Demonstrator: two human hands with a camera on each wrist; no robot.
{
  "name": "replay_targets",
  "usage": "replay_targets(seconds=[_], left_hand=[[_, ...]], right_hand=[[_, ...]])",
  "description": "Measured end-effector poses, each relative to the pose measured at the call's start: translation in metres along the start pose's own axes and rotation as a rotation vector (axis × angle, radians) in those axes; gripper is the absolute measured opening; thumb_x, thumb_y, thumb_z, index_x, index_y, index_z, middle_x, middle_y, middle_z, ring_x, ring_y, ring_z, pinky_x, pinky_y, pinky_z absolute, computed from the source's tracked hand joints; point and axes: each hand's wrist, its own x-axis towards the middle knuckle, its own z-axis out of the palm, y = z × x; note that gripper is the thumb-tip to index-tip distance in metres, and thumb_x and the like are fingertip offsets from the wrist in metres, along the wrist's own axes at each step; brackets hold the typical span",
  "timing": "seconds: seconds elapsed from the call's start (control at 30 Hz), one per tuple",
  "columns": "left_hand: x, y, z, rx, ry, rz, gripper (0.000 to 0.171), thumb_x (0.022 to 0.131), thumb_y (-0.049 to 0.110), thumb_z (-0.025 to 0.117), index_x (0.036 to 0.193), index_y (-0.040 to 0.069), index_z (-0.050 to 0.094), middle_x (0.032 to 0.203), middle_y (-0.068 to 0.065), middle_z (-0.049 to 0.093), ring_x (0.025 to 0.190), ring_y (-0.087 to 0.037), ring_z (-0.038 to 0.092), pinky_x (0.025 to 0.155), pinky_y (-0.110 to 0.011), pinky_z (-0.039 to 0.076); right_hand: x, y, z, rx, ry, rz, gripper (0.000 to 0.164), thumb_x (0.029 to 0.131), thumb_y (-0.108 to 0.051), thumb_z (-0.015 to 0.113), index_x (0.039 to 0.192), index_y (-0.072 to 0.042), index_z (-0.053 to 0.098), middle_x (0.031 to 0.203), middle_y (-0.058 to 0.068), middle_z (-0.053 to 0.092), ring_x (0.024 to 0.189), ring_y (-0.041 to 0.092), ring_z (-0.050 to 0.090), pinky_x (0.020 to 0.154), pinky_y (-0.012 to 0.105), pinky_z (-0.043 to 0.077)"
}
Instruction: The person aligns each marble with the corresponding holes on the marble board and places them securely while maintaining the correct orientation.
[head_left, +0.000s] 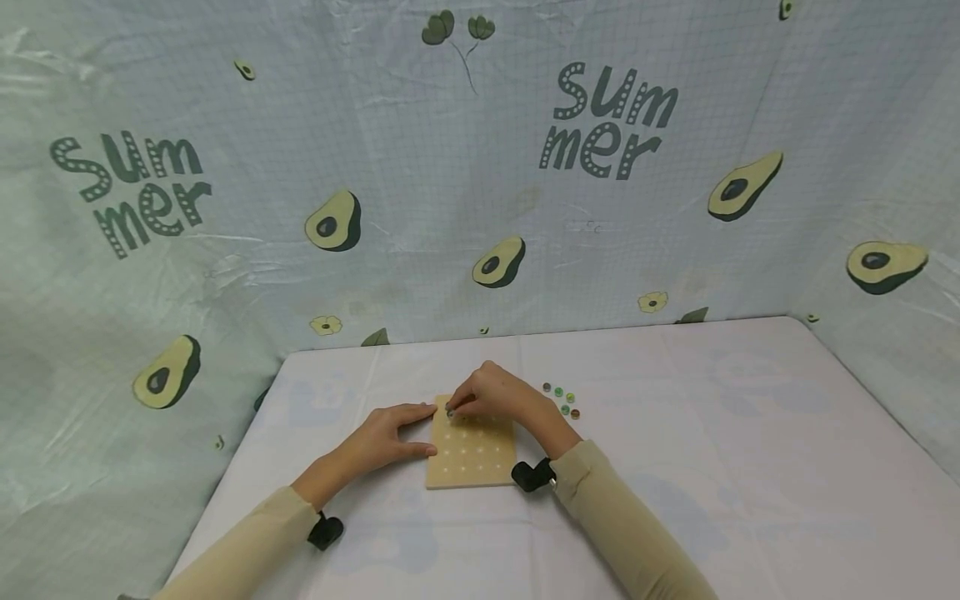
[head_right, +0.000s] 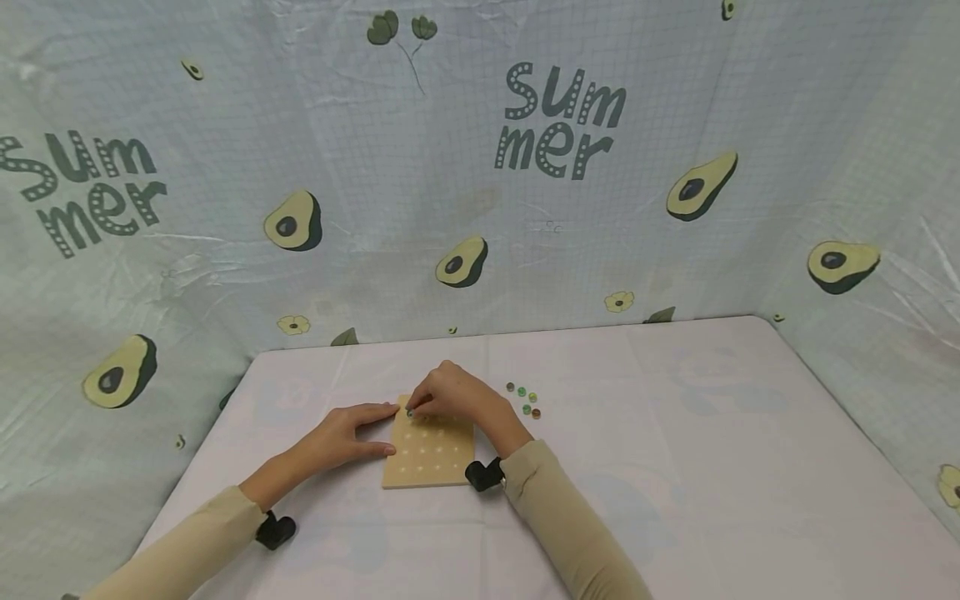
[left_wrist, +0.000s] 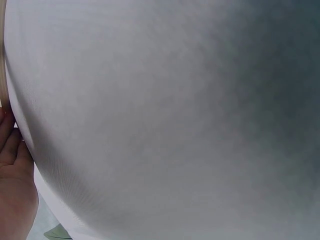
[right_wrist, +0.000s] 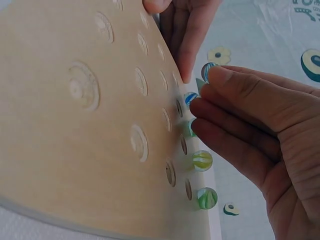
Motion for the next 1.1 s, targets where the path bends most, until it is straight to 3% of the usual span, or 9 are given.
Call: replay_targets(seconds=[0.57, 1.1], left_hand=[[-0.001, 0.0, -0.001, -0.016, 0.0, 0.032, 0.078, 0.084, 0.05, 0.081, 0.148, 0.012, 0.056, 0.149, -0.011, 0.055, 0.14, -0.033, 0.048, 0.114, -0.053, 0.042], [-0.002, 0.002, -0.002, -0.008, 0.0, 0.037, 0.077, 0.085, 0.047, 0.081, 0.147, 0.009, 0.055, 0.148, -0.012, 0.055, 0.14, -0.034, 0.048, 0.113, -0.052, 0.043]], right_hand=[[0.003, -0.004, 0.004, -0.01, -0.021, 0.012, 0.011, 0.09, -0.016, 0.08, 0.101, -0.013, 0.082, 0.094, -0.005, 0.078, 0.076, -0.004, 0.065, 0.07, 0.012, 0.053], [0.016, -0.005, 0.001, -0.117, -0.133, -0.021, 0.016, 0.09, -0.019, 0.079, 0.104, -0.013, 0.083, 0.1, -0.005, 0.078, 0.086, -0.001, 0.068, 0.077, 0.01, 0.053]])
